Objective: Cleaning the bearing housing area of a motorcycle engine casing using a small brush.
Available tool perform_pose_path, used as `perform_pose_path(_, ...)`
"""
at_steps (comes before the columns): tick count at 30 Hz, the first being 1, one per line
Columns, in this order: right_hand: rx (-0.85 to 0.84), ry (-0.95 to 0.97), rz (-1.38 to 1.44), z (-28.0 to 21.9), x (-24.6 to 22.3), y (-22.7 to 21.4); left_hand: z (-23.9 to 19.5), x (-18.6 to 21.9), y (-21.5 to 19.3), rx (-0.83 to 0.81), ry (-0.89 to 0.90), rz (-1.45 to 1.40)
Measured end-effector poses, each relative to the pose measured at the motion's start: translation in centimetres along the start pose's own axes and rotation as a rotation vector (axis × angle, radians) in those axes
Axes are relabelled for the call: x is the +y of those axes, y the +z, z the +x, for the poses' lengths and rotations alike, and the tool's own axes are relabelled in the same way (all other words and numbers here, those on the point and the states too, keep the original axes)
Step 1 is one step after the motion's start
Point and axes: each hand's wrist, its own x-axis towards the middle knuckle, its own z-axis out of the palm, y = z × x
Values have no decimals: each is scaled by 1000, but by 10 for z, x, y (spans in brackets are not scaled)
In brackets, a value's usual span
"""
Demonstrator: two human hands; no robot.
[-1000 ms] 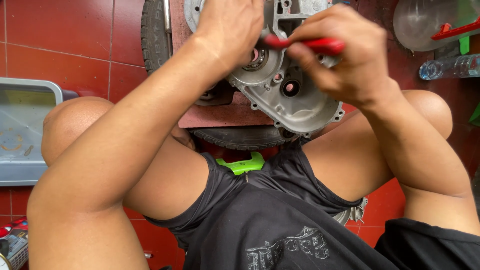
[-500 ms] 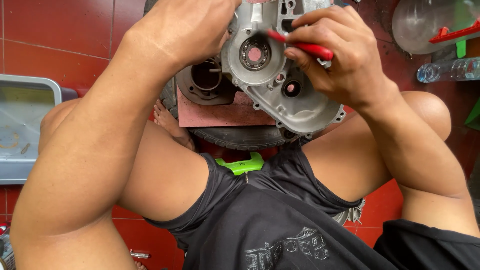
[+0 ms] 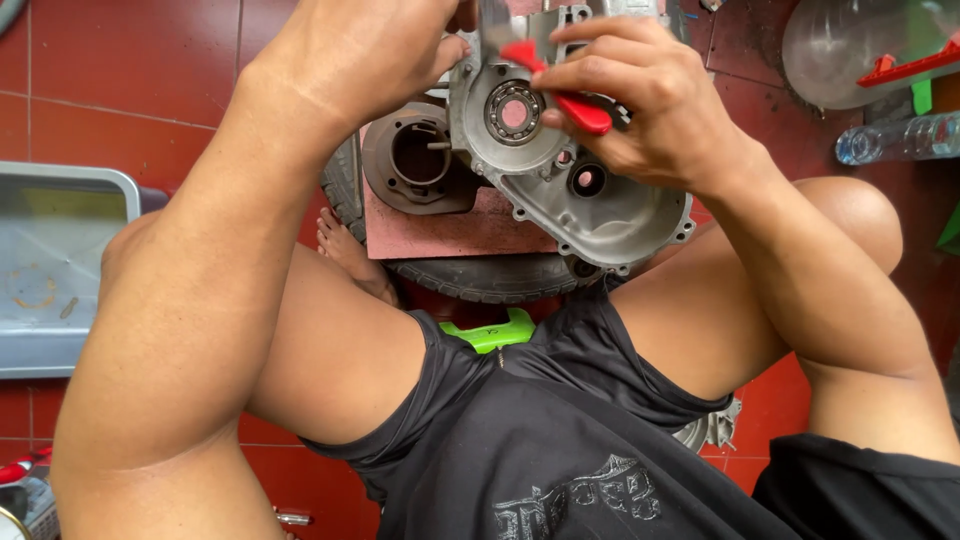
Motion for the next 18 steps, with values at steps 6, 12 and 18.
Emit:
perform_pose_path(6,133,74,125,1,-19,-11,7,12,-15,-151,-18,-104)
perform_pose_path(12,-79,-26,191,3,-11,-17,4,15,-32,-241,-44,-78)
perform_pose_path(18,134,-43,25,-7,-11,-10,5,15,-37,-248,-55,-192)
